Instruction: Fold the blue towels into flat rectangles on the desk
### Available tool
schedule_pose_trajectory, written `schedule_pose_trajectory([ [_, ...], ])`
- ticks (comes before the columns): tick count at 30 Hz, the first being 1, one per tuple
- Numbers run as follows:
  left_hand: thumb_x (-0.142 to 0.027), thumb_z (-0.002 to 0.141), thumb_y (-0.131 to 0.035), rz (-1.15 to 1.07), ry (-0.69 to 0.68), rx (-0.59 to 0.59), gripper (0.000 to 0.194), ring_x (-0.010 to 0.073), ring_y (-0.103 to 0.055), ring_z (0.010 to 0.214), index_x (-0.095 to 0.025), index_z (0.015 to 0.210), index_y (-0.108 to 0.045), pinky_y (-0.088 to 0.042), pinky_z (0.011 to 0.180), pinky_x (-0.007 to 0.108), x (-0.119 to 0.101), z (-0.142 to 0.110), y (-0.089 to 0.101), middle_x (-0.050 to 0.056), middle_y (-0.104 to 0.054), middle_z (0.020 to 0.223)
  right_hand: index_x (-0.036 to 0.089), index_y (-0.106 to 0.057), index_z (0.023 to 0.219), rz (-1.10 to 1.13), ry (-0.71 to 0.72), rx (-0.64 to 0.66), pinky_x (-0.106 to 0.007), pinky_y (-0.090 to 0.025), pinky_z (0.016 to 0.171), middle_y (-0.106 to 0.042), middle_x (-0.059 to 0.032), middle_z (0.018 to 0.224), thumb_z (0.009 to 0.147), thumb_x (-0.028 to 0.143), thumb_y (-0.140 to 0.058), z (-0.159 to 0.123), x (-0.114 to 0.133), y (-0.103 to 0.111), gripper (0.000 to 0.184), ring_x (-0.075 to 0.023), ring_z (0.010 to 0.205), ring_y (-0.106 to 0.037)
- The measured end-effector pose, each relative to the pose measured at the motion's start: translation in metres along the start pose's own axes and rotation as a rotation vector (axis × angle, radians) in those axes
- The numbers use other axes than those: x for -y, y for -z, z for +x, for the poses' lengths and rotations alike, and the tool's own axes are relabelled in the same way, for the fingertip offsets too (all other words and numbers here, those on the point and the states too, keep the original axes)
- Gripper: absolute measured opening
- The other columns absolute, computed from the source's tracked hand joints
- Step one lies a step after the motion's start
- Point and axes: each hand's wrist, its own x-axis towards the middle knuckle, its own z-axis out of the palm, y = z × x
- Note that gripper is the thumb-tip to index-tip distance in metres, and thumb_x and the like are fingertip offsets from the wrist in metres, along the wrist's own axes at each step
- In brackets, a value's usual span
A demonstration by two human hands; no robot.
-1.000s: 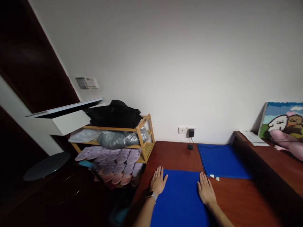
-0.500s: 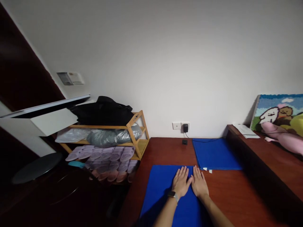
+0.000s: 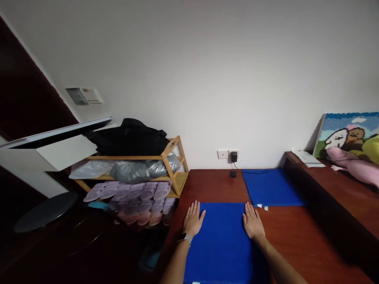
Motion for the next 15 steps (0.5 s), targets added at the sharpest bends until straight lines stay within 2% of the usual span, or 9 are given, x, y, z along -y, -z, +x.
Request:
schedule_pose_trajectory([
  [2, -0.057, 0.104, -0.02, 0.003, -0.004, -0.024, 0.073, 0.0264, -0.024, 0.155, -0.012, 0.16, -0.03, -0.021, 0.127, 0.048, -0.012, -0.001, 0.005, 0.013, -0.029, 0.167, 0.008, -0.018, 0.161, 0.0, -0.004, 0.005, -0.038, -0.009, 0.128, -0.015, -0.0052, 0.17, 0.103, 0.038, -0.013, -0.001, 0.001, 0.002, 0.066, -0.0179, 0.157, -0.011],
  [4, -0.055, 0.105, -0.019, -0.013, -0.055, -0.074, 0.071, 0.0258, -0.023, 0.156, -0.013, 0.161, -0.028, -0.02, 0.128, 0.048, -0.037, -0.003, 0.007, 0.012, -0.03, 0.166, 0.008, -0.017, 0.162, 0.001, -0.005, 0.006, -0.037, -0.008, 0.128, -0.015, -0.0054, 0.17, 0.103, 0.038, -0.012, -0.001, 0.001, 0.004, 0.066, -0.0176, 0.157, -0.011],
  [6, -0.054, 0.105, -0.017, -0.054, -0.177, -0.09, 0.069, 0.024, -0.022, 0.156, -0.015, 0.162, -0.026, -0.019, 0.128, 0.046, -0.078, -0.005, 0.004, 0.01, -0.03, 0.167, 0.008, -0.017, 0.162, -0.006, -0.005, 0.004, -0.037, -0.008, 0.128, -0.015, -0.0059, 0.17, 0.103, 0.039, -0.012, -0.001, 0.001, 0.004, 0.066, -0.0176, 0.157, -0.011],
  [8, -0.052, 0.106, -0.016, -0.11, -0.331, -0.057, 0.067, 0.022, -0.021, 0.156, -0.016, 0.162, -0.024, -0.02, 0.129, 0.044, -0.127, -0.008, -0.006, 0.008, -0.029, 0.168, 0.008, -0.018, 0.161, -0.02, -0.002, 0.002, -0.037, -0.008, 0.128, -0.016, -0.0069, 0.17, 0.103, 0.037, -0.013, -0.001, 0.0, 0.002, 0.066, -0.0185, 0.157, -0.011],
  [11, -0.05, 0.107, -0.013, -0.183, -0.435, -0.002, 0.065, 0.0208, -0.022, 0.156, -0.018, 0.163, -0.022, -0.022, 0.128, 0.043, -0.193, -0.01, -0.025, 0.006, -0.029, 0.168, 0.011, -0.023, 0.161, -0.04, 0.043, -0.002, -0.039, -0.008, 0.127, -0.016, -0.0071, 0.17, 0.101, 0.032, -0.021, 0.0, -0.003, -0.002, 0.063, -0.0201, 0.157, -0.011],
  [13, -0.048, 0.107, -0.01, -0.204, -0.433, 0.03, 0.065, 0.0203, -0.022, 0.156, -0.018, 0.163, -0.022, -0.021, 0.129, 0.043, -0.215, -0.011, -0.036, 0.007, -0.031, 0.167, 0.013, -0.026, 0.161, -0.051, 0.071, 0.001, -0.04, -0.008, 0.127, -0.015, -0.0069, 0.17, 0.1, 0.03, -0.025, 0.001, -0.005, -0.004, 0.063, -0.0205, 0.158, -0.01],
  [15, -0.047, 0.107, -0.008, -0.195, -0.425, 0.04, 0.064, 0.0194, -0.021, 0.156, -0.019, 0.163, -0.021, -0.019, 0.129, 0.043, -0.216, -0.011, -0.042, 0.005, -0.031, 0.167, 0.012, -0.026, 0.161, -0.06, 0.068, 0.007, -0.04, -0.008, 0.127, -0.013, -0.0071, 0.17, 0.1, 0.031, -0.024, 0.001, -0.005, -0.005, 0.063, -0.0207, 0.158, -0.009],
])
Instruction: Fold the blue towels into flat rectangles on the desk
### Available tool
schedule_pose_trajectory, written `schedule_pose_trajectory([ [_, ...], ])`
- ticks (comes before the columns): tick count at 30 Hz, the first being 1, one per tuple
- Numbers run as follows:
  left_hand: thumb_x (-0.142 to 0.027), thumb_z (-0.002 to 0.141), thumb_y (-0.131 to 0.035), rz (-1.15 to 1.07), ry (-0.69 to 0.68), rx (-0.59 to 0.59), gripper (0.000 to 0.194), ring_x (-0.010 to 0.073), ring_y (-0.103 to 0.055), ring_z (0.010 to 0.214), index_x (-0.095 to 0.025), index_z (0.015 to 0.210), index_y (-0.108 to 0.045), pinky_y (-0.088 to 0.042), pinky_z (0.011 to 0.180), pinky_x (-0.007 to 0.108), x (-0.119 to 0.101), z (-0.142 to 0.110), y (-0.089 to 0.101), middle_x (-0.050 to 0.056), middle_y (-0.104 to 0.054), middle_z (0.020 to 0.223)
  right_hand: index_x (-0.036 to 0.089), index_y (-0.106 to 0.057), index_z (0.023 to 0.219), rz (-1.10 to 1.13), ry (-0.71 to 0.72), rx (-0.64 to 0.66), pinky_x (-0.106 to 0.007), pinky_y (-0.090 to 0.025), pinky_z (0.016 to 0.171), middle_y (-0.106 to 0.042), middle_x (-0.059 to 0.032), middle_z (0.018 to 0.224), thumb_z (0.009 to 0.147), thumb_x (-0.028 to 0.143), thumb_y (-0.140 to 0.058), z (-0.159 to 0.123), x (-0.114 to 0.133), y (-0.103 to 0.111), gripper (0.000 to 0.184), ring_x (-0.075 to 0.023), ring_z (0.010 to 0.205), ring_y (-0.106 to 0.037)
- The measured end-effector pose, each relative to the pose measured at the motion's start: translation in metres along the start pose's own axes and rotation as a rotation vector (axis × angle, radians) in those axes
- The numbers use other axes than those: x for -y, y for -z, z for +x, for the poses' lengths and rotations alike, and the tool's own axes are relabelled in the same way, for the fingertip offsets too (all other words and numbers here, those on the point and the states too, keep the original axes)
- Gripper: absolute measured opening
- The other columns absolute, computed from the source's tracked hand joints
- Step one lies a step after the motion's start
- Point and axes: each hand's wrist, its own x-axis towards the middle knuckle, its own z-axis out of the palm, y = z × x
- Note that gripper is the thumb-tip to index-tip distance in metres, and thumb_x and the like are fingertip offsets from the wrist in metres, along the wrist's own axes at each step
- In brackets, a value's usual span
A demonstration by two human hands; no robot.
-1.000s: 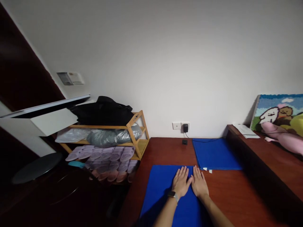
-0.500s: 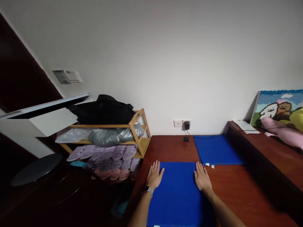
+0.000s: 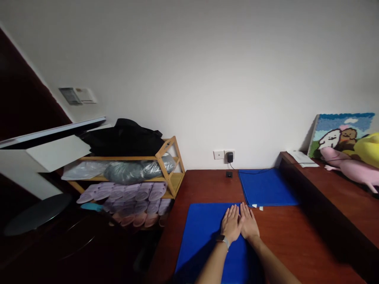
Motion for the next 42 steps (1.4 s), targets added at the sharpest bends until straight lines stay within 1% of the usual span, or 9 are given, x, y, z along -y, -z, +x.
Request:
schedule_pose_trajectory([
  [3, -0.05, 0.106, -0.011, 0.056, 0.027, 0.008, 0.065, 0.0196, -0.019, 0.157, -0.021, 0.164, -0.017, -0.019, 0.129, 0.044, 0.03, -0.012, 0.01, 0.004, -0.027, 0.169, 0.008, -0.021, 0.161, 0.009, -0.038, -0.001, -0.039, -0.008, 0.127, -0.013, -0.0071, 0.17, 0.102, 0.034, -0.017, 0.0, 0.002, 0.002, 0.065, -0.0203, 0.158, -0.01],
  [10, -0.06, 0.104, -0.015, 0.199, 0.348, -0.001, 0.075, 0.0246, -0.022, 0.156, -0.014, 0.161, -0.029, -0.021, 0.128, 0.048, 0.138, -0.055, 0.067, 0.011, -0.028, 0.167, 0.015, -0.012, 0.163, 0.073, -0.061, -0.02, -0.038, -0.009, 0.128, -0.011, 0.0017, 0.171, 0.102, 0.04, -0.012, -0.001, 0.003, 0.006, 0.065, -0.0182, 0.158, -0.008],
  [14, -0.059, 0.104, -0.017, 0.237, 0.341, -0.009, 0.074, 0.0237, -0.023, 0.156, -0.012, 0.16, -0.03, -0.021, 0.128, 0.046, 0.158, -0.063, 0.072, 0.011, -0.029, 0.167, 0.017, -0.014, 0.163, 0.058, -0.063, -0.008, -0.039, -0.009, 0.128, -0.014, 0.0035, 0.17, 0.102, 0.039, -0.013, -0.001, 0.002, 0.003, 0.065, -0.0198, 0.158, -0.008],
  [22, -0.055, 0.105, -0.02, 0.225, 0.357, -0.043, 0.073, 0.0247, -0.023, 0.156, -0.008, 0.159, -0.031, -0.02, 0.129, 0.045, 0.145, -0.058, 0.076, 0.013, -0.029, 0.167, 0.013, -0.016, 0.163, 0.046, -0.065, -0.006, -0.038, -0.009, 0.127, -0.016, 0.0002, 0.17, 0.102, 0.04, -0.013, -0.002, 0.005, 0.006, 0.066, -0.0199, 0.158, -0.01],
  [25, -0.052, 0.106, -0.016, 0.203, 0.234, -0.12, 0.07, 0.0221, -0.019, 0.157, -0.01, 0.161, -0.025, -0.019, 0.129, 0.044, 0.111, -0.041, 0.071, 0.011, -0.026, 0.168, 0.012, -0.016, 0.162, 0.047, -0.069, -0.014, -0.038, -0.008, 0.127, -0.016, -0.0013, 0.17, 0.102, 0.04, -0.014, -0.002, 0.006, 0.008, 0.067, -0.0199, 0.158, -0.01],
  [29, -0.05, 0.107, -0.016, 0.104, -0.018, -0.071, 0.065, 0.02, -0.02, 0.156, -0.019, 0.163, -0.02, -0.022, 0.129, 0.043, 0.043, -0.005, 0.034, 0.005, -0.028, 0.168, 0.012, -0.017, 0.162, 0.036, -0.053, 0.001, -0.039, -0.009, 0.127, -0.014, -0.0025, 0.17, 0.101, 0.036, -0.017, -0.001, 0.006, 0.009, 0.065, -0.0208, 0.158, -0.009],
  [33, -0.047, 0.107, -0.008, 0.019, 0.036, 0.004, 0.065, 0.0205, -0.023, 0.156, -0.018, 0.163, -0.022, -0.023, 0.129, 0.046, 0.001, 0.014, 0.0, 0.007, -0.032, 0.166, 0.018, -0.021, 0.162, 0.006, -0.017, 0.027, -0.041, -0.008, 0.127, -0.011, -0.0008, 0.17, 0.097, 0.025, -0.026, -0.001, 0.005, 0.012, 0.066, -0.0213, 0.158, -0.006],
  [37, -0.052, 0.106, -0.011, 0.033, 0.038, 0.017, 0.066, 0.0206, -0.022, 0.156, -0.02, 0.162, -0.024, -0.02, 0.129, 0.045, 0.011, 0.004, 0.009, 0.005, -0.029, 0.167, 0.014, -0.021, 0.162, 0.061, -0.038, 0.011, -0.04, -0.006, 0.128, -0.012, -0.0032, 0.17, 0.1, 0.031, -0.021, -0.001, 0.006, 0.016, 0.064, -0.021, 0.158, -0.007],
  [42, -0.061, 0.103, -0.013, 0.134, 0.243, 0.025, 0.076, 0.0236, -0.023, 0.156, -0.013, 0.161, -0.028, -0.021, 0.128, 0.047, 0.08, -0.032, 0.044, 0.01, -0.027, 0.167, 0.011, -0.016, 0.162, 0.117, -0.073, -0.001, -0.038, -0.005, 0.128, -0.014, -0.0021, 0.17, 0.102, 0.037, -0.015, 0.0, 0.007, 0.016, 0.065, -0.0185, 0.158, -0.008],
])
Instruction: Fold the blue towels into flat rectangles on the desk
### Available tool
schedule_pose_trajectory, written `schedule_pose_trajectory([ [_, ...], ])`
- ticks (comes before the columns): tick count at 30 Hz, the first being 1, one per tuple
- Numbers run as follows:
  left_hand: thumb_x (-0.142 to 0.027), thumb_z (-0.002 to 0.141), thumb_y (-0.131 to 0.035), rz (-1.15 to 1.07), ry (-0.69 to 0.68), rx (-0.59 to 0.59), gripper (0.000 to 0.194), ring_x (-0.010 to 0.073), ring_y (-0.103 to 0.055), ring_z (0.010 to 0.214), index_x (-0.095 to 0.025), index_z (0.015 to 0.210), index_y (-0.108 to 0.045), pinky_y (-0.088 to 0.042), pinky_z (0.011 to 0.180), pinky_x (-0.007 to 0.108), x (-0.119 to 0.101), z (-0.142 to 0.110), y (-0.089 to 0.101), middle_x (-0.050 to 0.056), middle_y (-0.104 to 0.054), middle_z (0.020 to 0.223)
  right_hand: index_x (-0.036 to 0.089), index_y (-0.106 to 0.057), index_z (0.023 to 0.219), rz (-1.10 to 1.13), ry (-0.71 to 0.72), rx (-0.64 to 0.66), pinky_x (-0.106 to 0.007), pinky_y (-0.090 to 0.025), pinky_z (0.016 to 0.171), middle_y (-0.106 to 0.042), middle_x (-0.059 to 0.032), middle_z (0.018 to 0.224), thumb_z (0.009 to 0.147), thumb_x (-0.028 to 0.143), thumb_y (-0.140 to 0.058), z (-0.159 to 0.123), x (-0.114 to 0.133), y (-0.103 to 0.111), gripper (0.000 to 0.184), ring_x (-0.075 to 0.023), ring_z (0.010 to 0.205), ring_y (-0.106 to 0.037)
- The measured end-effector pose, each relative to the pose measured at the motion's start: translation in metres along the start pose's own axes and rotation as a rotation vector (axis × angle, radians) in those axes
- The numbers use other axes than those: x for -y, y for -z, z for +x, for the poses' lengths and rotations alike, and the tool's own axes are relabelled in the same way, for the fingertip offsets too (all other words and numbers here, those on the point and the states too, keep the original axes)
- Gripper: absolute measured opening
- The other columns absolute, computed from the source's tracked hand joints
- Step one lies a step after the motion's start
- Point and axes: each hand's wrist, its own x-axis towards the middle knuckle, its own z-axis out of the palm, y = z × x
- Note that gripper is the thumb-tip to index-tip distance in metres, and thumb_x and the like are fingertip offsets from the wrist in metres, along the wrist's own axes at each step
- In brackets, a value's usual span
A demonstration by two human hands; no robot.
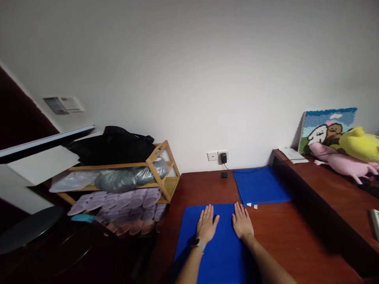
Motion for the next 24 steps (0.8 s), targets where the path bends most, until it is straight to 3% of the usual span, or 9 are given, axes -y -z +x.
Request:
schedule_pose_trajectory([
  [3, -0.06, 0.103, -0.016, 0.087, 0.173, -0.069, 0.076, 0.0262, -0.023, 0.155, -0.011, 0.16, -0.03, -0.022, 0.127, 0.049, 0.058, -0.015, 0.005, 0.013, -0.028, 0.166, 0.012, -0.015, 0.162, 0.005, -0.001, -0.001, -0.038, -0.004, 0.128, -0.013, -0.0017, 0.17, 0.102, 0.038, -0.015, 0.0, -0.001, -0.001, 0.066, -0.0184, 0.158, -0.007],
  [6, -0.058, 0.104, -0.017, 0.138, 0.244, -0.118, 0.074, 0.0269, -0.026, 0.154, -0.012, 0.161, -0.028, -0.025, 0.126, 0.048, 0.101, -0.027, 0.005, 0.013, -0.03, 0.166, 0.011, -0.015, 0.162, -0.003, 0.0, 0.006, -0.038, -0.004, 0.128, -0.013, -0.0015, 0.17, 0.102, 0.038, -0.014, -0.001, -0.001, -0.001, 0.066, -0.0187, 0.158, -0.007],
  [9, -0.057, 0.104, -0.017, 0.143, 0.259, -0.102, 0.075, 0.0264, -0.026, 0.154, -0.01, 0.16, -0.028, -0.025, 0.126, 0.046, 0.118, -0.032, 0.006, 0.014, -0.029, 0.166, 0.011, -0.015, 0.162, -0.009, 0.004, -0.002, -0.038, -0.004, 0.128, -0.013, -0.0018, 0.17, 0.102, 0.038, -0.014, -0.002, -0.002, -0.002, 0.066, -0.019, 0.158, -0.007],
  [12, -0.056, 0.103, -0.019, 0.154, 0.271, -0.108, 0.074, 0.0278, -0.026, 0.154, -0.009, 0.16, -0.03, -0.025, 0.126, 0.048, 0.114, -0.031, 0.012, 0.015, -0.032, 0.165, 0.011, -0.017, 0.162, -0.012, 0.001, -0.005, -0.038, -0.005, 0.127, -0.014, -0.0021, 0.17, 0.101, 0.038, -0.016, -0.002, -0.002, -0.003, 0.067, -0.0189, 0.158, -0.008],
  [14, -0.056, 0.104, -0.019, 0.149, 0.249, -0.136, 0.073, 0.0277, -0.028, 0.154, -0.01, 0.16, -0.03, -0.025, 0.126, 0.048, 0.098, -0.028, 0.016, 0.015, -0.035, 0.164, 0.011, -0.018, 0.162, -0.013, -0.001, 0.001, -0.038, -0.005, 0.127, -0.014, -0.0019, 0.17, 0.101, 0.038, -0.016, -0.002, -0.002, -0.003, 0.067, -0.0189, 0.158, -0.009],
  [16, -0.054, 0.105, -0.017, 0.113, 0.164, -0.163, 0.071, 0.0258, -0.028, 0.154, -0.012, 0.16, -0.031, -0.024, 0.126, 0.047, 0.069, -0.023, 0.016, 0.013, -0.036, 0.164, 0.011, -0.018, 0.162, -0.013, 0.0, 0.002, -0.037, -0.005, 0.127, -0.014, -0.0018, 0.17, 0.101, 0.038, -0.016, -0.002, -0.001, -0.002, 0.067, -0.0188, 0.158, -0.009],
  [20, -0.054, 0.106, -0.014, -0.019, -0.137, -0.106, 0.068, 0.0217, -0.027, 0.155, -0.017, 0.16, -0.031, -0.025, 0.127, 0.043, -0.022, -0.005, -0.001, 0.008, -0.033, 0.166, 0.01, -0.017, 0.162, -0.024, 0.012, -0.006, -0.038, -0.005, 0.127, -0.014, -0.0037, 0.17, 0.102, 0.037, -0.015, -0.002, -0.002, -0.002, 0.066, -0.0196, 0.158, -0.008],
  [22, -0.054, 0.106, -0.013, -0.077, -0.175, -0.056, 0.069, 0.0215, -0.027, 0.154, -0.016, 0.16, -0.032, -0.026, 0.127, 0.043, -0.066, 0.007, -0.014, 0.008, -0.033, 0.166, 0.011, -0.018, 0.162, -0.038, 0.031, 0.009, -0.039, -0.005, 0.127, -0.013, -0.0034, 0.17, 0.1, 0.032, -0.019, -0.001, -0.003, -0.002, 0.065, -0.0206, 0.158, -0.007],
  [24, -0.051, 0.106, -0.01, -0.11, -0.162, -0.029, 0.068, 0.0211, -0.027, 0.154, -0.017, 0.16, -0.032, -0.025, 0.128, 0.044, -0.094, 0.018, -0.023, 0.007, -0.035, 0.165, 0.013, -0.02, 0.162, -0.041, 0.049, 0.024, -0.04, -0.005, 0.127, -0.011, -0.0024, 0.17, 0.098, 0.027, -0.023, 0.0, -0.003, -0.003, 0.066, -0.0213, 0.158, -0.006],
])
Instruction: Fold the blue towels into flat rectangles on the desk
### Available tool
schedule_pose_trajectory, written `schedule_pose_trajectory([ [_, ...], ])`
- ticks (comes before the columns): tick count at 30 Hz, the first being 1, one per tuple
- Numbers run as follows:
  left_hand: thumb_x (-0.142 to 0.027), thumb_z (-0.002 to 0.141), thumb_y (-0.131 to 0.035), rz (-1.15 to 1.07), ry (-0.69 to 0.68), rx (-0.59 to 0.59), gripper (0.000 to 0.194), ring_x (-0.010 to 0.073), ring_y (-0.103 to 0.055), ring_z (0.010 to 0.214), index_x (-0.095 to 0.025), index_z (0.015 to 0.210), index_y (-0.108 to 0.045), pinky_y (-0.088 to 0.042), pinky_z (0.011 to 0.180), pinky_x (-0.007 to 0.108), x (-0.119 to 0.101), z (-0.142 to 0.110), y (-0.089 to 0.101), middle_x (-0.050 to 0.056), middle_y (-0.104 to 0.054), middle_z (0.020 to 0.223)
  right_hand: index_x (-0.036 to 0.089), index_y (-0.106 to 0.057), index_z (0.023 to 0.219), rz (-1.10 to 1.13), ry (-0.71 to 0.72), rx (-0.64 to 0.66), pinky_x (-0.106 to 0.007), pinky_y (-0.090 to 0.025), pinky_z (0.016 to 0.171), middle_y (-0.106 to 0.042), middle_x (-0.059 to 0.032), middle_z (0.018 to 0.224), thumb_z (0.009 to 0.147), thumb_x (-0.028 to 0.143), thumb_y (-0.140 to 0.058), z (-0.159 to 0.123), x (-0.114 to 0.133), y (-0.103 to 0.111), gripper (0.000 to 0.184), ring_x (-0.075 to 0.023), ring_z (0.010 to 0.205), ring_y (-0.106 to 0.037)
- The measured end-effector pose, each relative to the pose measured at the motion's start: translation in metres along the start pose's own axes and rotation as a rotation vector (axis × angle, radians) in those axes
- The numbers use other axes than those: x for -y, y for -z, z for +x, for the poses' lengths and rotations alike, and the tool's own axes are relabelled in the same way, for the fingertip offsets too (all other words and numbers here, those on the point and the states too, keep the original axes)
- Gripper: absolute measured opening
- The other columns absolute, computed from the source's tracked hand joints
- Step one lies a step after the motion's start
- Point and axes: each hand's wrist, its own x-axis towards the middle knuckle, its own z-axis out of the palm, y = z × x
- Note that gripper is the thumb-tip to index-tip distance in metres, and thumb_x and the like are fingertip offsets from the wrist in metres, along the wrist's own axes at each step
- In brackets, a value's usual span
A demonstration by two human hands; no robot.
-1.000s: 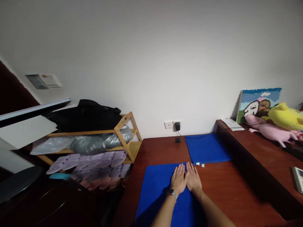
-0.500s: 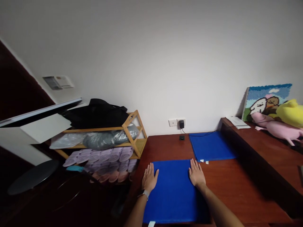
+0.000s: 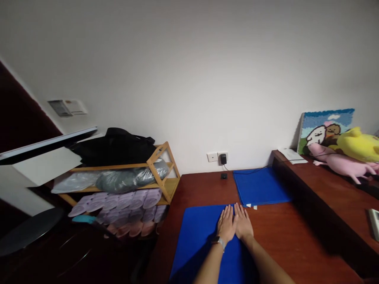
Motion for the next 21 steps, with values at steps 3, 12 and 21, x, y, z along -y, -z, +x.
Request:
schedule_pose_trajectory([
  [3, -0.051, 0.106, -0.01, 0.018, -0.018, 0.026, 0.066, 0.0206, -0.025, 0.155, -0.02, 0.161, -0.03, -0.022, 0.129, 0.046, 0.0, 0.006, -0.001, 0.005, -0.034, 0.166, 0.014, -0.021, 0.162, 0.042, -0.01, -0.001, -0.04, -0.006, 0.128, -0.011, -0.0023, 0.17, 0.098, 0.028, -0.024, 0.002, 0.0, 0.001, 0.065, -0.021, 0.158, -0.006],
  [12, -0.062, 0.103, -0.02, 0.242, 0.287, -0.036, 0.076, 0.0273, -0.023, 0.155, -0.014, 0.161, -0.027, -0.024, 0.126, 0.05, 0.157, -0.069, 0.045, 0.013, -0.027, 0.167, 0.013, -0.016, 0.162, 0.101, -0.044, -0.037, -0.039, -0.004, 0.128, -0.014, -0.0005, 0.17, 0.102, 0.037, -0.016, 0.002, 0.0, -0.001, 0.065, -0.0174, 0.158, -0.006],
  [21, -0.063, 0.101, -0.023, 0.213, 0.326, -0.079, 0.08, 0.0266, -0.023, 0.156, -0.01, 0.16, -0.028, -0.025, 0.126, 0.046, 0.173, -0.089, 0.052, 0.015, -0.027, 0.167, 0.011, -0.014, 0.162, -0.011, -0.065, 0.014, -0.037, -0.006, 0.127, -0.013, -0.0008, 0.17, 0.102, 0.038, -0.013, -0.001, 0.004, 0.004, 0.066, -0.0188, 0.158, -0.008],
])
